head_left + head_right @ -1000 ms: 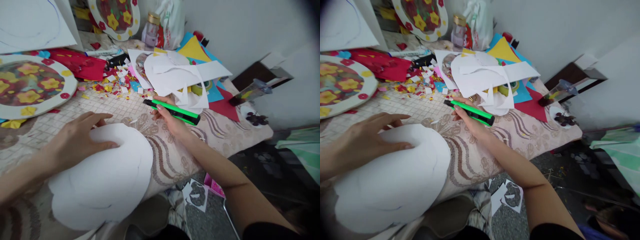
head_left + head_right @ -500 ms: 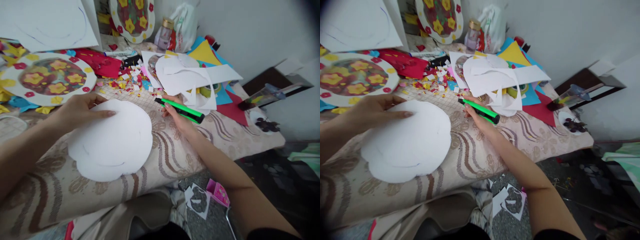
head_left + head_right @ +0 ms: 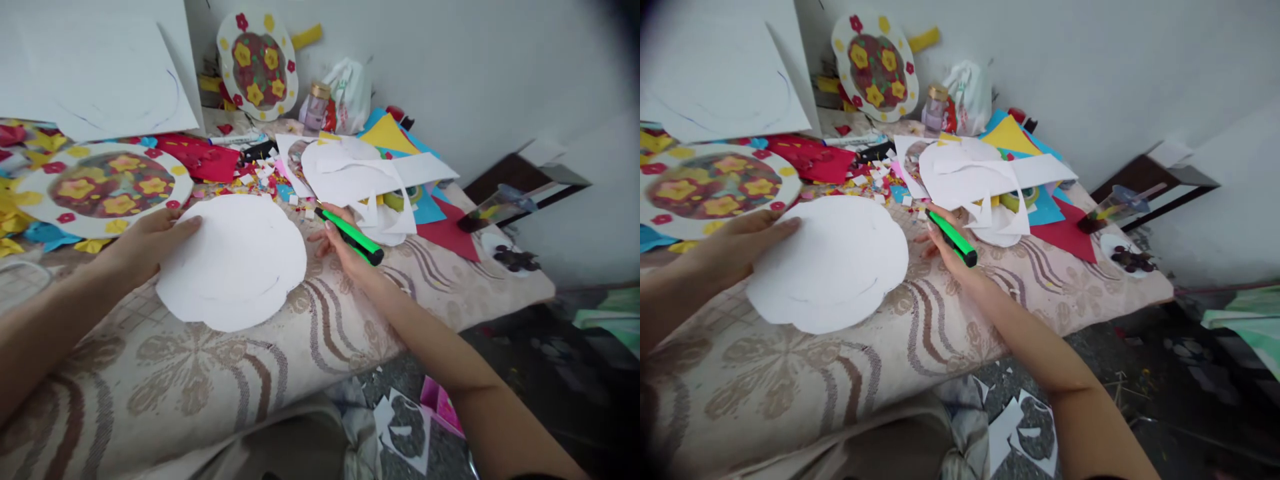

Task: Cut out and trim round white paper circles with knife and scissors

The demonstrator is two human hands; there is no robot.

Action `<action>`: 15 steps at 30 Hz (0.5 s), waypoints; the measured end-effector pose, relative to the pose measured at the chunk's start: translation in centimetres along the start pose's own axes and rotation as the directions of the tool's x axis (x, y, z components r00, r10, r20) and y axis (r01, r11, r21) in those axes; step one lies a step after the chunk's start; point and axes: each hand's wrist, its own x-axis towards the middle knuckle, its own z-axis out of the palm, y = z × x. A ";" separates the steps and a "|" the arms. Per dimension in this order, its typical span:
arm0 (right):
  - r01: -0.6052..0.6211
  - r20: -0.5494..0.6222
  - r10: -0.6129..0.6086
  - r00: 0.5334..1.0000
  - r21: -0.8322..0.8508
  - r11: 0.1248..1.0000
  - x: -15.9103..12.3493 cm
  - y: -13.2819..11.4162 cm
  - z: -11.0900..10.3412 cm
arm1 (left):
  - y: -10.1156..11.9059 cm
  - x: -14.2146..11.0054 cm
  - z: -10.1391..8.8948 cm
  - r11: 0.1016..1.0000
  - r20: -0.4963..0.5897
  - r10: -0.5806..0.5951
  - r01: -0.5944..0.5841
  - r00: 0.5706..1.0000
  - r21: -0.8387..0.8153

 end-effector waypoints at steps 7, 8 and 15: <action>-0.081 0.105 0.065 0.992 0.158 0.984 -0.5 0.5 0.5 | 0.1 -0.3 0.7 0.996 -0.008 0.007 -0.007 1.000 -0.092; -0.037 0.079 0.025 0.997 0.157 0.987 -0.5 0.7 0.5 | 0.1 -0.4 0.7 0.996 0.031 -0.006 0.009 0.999 -0.092; -0.047 0.247 0.031 0.968 0.059 0.997 -0.4 0.8 -0.5 | 0.0 -0.6 -0.5 0.998 0.225 -0.010 -0.005 0.974 0.068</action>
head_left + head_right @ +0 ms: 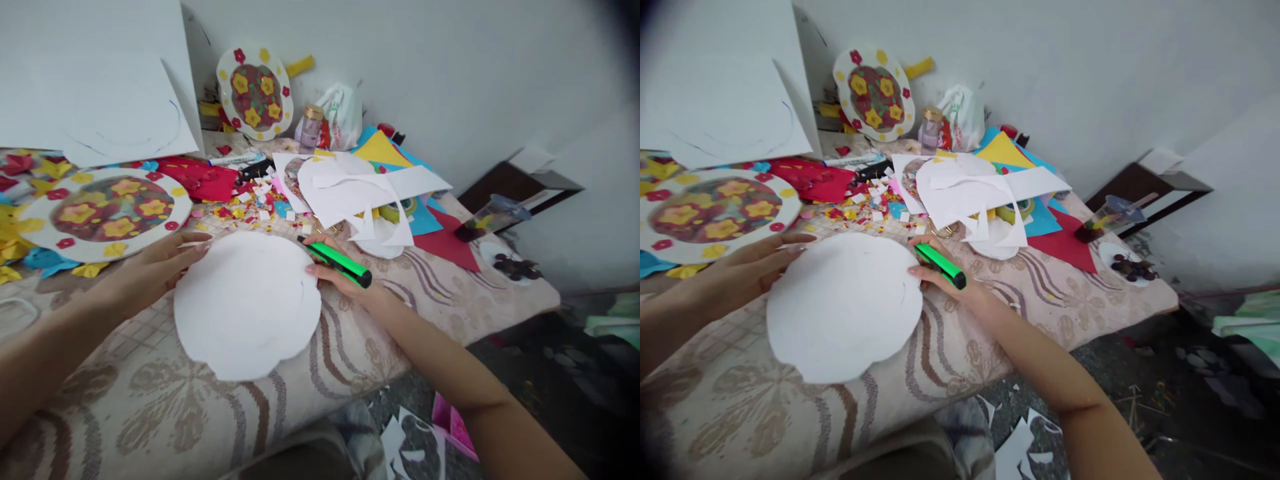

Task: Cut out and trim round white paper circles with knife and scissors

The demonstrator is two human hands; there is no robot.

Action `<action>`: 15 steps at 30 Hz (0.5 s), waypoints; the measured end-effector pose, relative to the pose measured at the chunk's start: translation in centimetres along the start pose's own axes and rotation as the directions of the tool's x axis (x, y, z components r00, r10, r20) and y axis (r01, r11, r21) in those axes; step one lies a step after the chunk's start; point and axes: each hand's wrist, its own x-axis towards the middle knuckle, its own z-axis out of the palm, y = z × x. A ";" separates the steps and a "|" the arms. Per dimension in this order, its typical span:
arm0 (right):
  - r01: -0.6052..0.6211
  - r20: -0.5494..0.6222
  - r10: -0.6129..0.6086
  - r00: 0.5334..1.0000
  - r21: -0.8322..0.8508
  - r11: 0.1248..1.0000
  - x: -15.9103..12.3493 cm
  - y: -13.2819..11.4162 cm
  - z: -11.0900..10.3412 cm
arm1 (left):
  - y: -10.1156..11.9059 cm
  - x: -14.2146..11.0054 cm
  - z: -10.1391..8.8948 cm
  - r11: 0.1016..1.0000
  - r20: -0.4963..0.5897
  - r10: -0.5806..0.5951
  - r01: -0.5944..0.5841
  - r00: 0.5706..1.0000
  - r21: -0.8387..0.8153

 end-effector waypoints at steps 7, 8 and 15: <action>0.074 0.151 -0.057 0.987 -0.110 0.991 -0.1 -0.7 0.2 | 0.5 -0.8 0.3 0.980 0.234 -0.135 0.096 0.963 0.172; 0.071 0.131 -0.057 0.990 -0.100 0.992 -0.1 -0.5 0.2 | 0.7 -1.0 0.4 0.980 0.230 -0.126 0.085 0.965 0.182; 0.057 0.024 -0.057 0.998 -0.010 0.998 0.1 -0.1 0.5 | 0.5 -0.9 0.6 0.986 0.278 -0.088 0.043 0.957 0.161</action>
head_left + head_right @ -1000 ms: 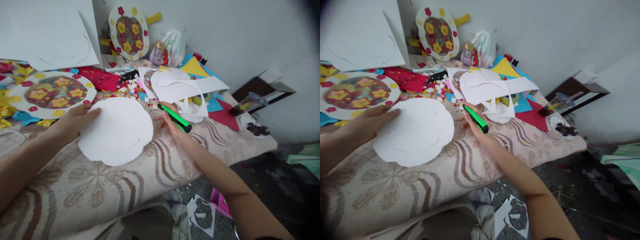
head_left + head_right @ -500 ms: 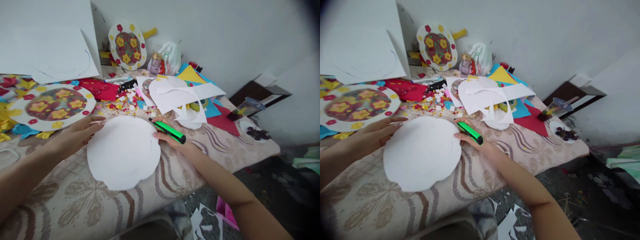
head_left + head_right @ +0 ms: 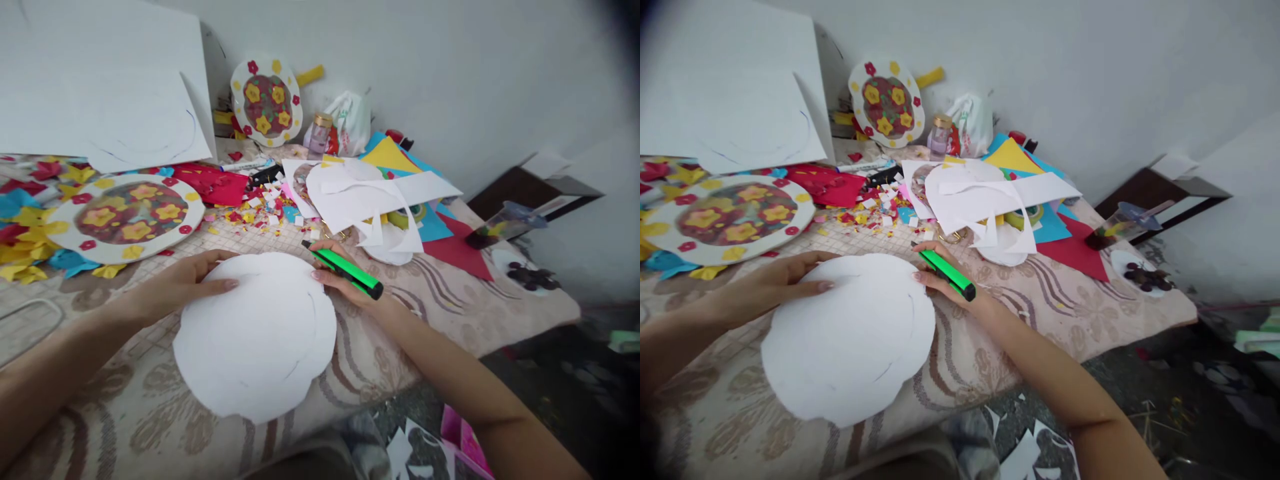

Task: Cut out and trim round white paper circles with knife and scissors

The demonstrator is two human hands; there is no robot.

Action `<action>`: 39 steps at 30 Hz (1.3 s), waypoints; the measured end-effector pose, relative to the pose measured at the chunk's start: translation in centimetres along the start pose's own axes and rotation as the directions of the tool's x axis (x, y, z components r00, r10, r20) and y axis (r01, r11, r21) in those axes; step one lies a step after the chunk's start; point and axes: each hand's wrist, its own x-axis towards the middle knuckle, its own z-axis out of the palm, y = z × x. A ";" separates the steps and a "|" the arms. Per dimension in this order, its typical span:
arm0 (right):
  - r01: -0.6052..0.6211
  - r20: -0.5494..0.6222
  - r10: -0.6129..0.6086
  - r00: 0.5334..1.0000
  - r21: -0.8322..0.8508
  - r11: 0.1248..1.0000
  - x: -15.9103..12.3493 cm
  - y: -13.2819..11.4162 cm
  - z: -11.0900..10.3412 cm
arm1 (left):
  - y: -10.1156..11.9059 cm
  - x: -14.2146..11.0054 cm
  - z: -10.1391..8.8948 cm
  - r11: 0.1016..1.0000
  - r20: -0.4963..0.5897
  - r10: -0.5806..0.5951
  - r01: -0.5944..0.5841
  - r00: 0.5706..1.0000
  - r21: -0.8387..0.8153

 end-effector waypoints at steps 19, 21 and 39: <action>-0.073 0.076 0.061 0.995 0.169 0.983 -0.2 -0.5 0.6 | -0.7 0.4 -0.2 0.997 0.013 -0.028 0.027 1.000 0.070; -0.067 0.108 0.051 0.993 0.155 0.986 -0.2 -0.7 1.0 | -0.8 0.4 -0.1 0.997 0.037 -0.007 0.004 0.999 0.071; -0.090 -0.055 0.097 0.994 0.104 0.990 -0.5 -1.1 1.0 | -0.5 0.3 -0.1 0.999 -0.076 -0.048 0.046 0.996 -0.024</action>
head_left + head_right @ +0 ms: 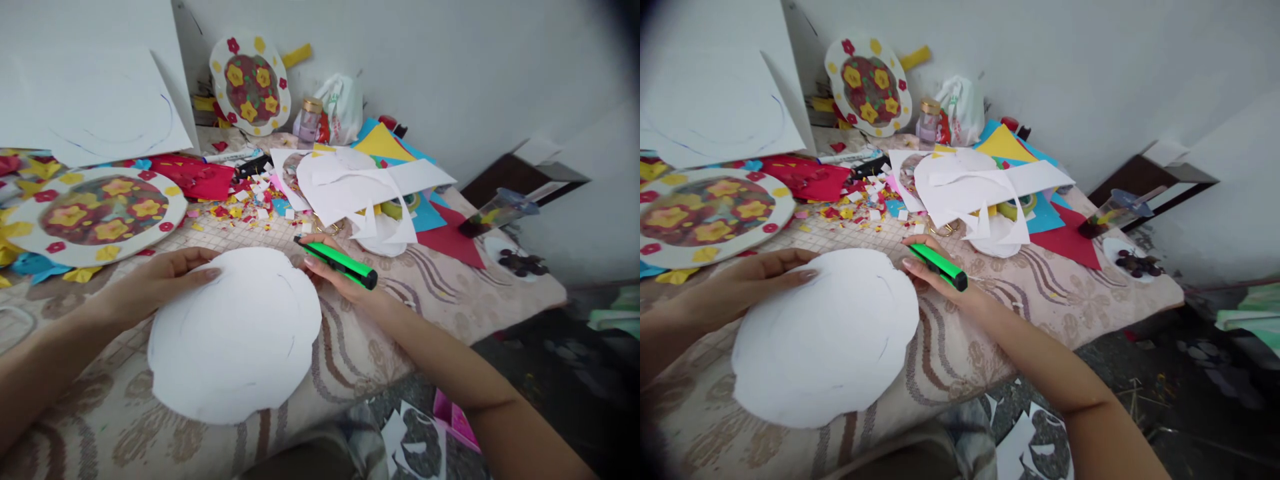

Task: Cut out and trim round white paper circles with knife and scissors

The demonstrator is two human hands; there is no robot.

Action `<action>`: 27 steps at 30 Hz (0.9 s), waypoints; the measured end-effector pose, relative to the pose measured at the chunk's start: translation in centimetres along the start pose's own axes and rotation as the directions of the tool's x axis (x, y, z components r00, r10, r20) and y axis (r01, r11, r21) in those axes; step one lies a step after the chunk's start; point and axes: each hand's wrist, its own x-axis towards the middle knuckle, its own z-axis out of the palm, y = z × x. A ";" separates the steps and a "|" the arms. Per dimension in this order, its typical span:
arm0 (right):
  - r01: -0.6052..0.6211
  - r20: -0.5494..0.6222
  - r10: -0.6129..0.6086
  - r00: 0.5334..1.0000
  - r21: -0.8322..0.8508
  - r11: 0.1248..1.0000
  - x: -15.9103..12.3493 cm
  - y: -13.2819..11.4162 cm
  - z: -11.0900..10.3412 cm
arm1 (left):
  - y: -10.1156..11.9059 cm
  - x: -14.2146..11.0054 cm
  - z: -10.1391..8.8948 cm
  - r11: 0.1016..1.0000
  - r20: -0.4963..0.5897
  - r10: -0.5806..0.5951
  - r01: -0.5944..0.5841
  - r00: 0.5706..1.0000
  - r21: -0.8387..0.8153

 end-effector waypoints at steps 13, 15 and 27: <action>0.029 -0.192 -0.077 0.978 -0.243 0.970 0.4 0.0 -2.0 | 0.6 -0.1 -0.6 0.997 -0.026 -0.081 0.081 0.996 -0.005; -0.015 -0.203 -0.077 0.976 -0.416 0.909 0.3 -0.3 -3.1 | 0.5 0.1 -0.7 0.997 -0.043 -0.075 0.075 0.996 -0.006; 0.280 0.277 -0.054 0.959 -0.958 0.062 2.3 -1.6 -3.3 | 0.0 0.3 -2.1 0.978 -0.042 -0.095 0.085 0.995 -0.189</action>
